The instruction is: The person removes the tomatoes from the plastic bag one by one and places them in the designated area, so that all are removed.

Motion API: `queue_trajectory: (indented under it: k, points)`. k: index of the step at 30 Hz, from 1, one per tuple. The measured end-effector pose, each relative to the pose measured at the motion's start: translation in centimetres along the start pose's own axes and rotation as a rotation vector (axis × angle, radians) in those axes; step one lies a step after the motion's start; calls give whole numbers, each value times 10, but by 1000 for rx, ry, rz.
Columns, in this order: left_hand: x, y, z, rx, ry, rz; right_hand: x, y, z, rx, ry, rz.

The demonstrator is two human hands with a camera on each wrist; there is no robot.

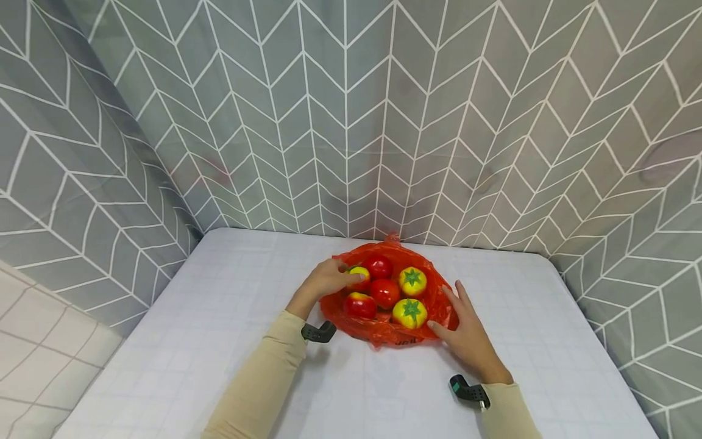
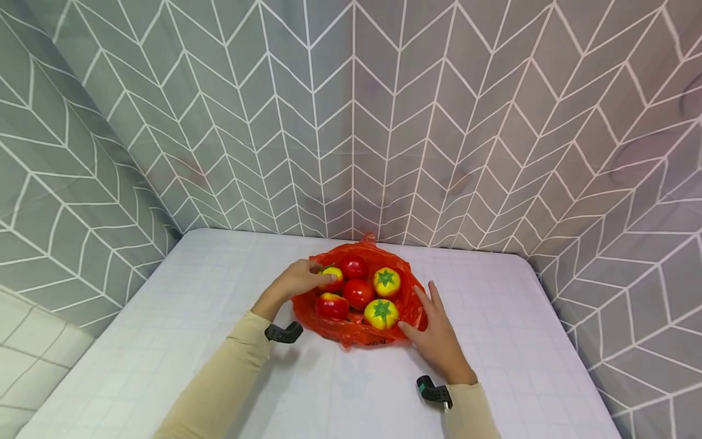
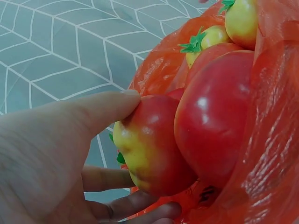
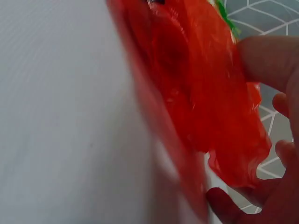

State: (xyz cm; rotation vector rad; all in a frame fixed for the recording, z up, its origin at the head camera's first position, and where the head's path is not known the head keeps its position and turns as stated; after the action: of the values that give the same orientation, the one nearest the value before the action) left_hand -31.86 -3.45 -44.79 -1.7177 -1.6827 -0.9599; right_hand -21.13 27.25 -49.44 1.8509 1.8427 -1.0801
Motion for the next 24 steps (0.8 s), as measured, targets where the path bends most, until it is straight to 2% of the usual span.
queue_trajectory:
  k: [3,11,17,20,24]
  points:
    - [0,3,-2,-7,0,18,-6,-3,-2,18,1,-29]
    - [2,-3,-9,0,17,59,-8,-21,0,40,-56,70]
    - [3,-2,-10,10,86,63,-9,-15,1,55,-80,31]
    - [3,-2,-11,10,111,99,-7,-13,3,63,-73,6]
    - [3,0,-11,13,130,122,-3,-11,7,55,-54,13]
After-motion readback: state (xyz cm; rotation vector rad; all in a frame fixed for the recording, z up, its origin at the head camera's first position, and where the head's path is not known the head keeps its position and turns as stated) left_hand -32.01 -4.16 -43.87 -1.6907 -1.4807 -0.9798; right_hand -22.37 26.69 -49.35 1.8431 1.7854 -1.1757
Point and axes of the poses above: each hand's wrist, its own y-axis away from the middle knuckle, its own z-axis out of the palm, x = y × z, the point moved 5 cm from there along -y, towards the middle knuckle, and after that the axes turned 13 degrees about x, right-handed, at the moved point
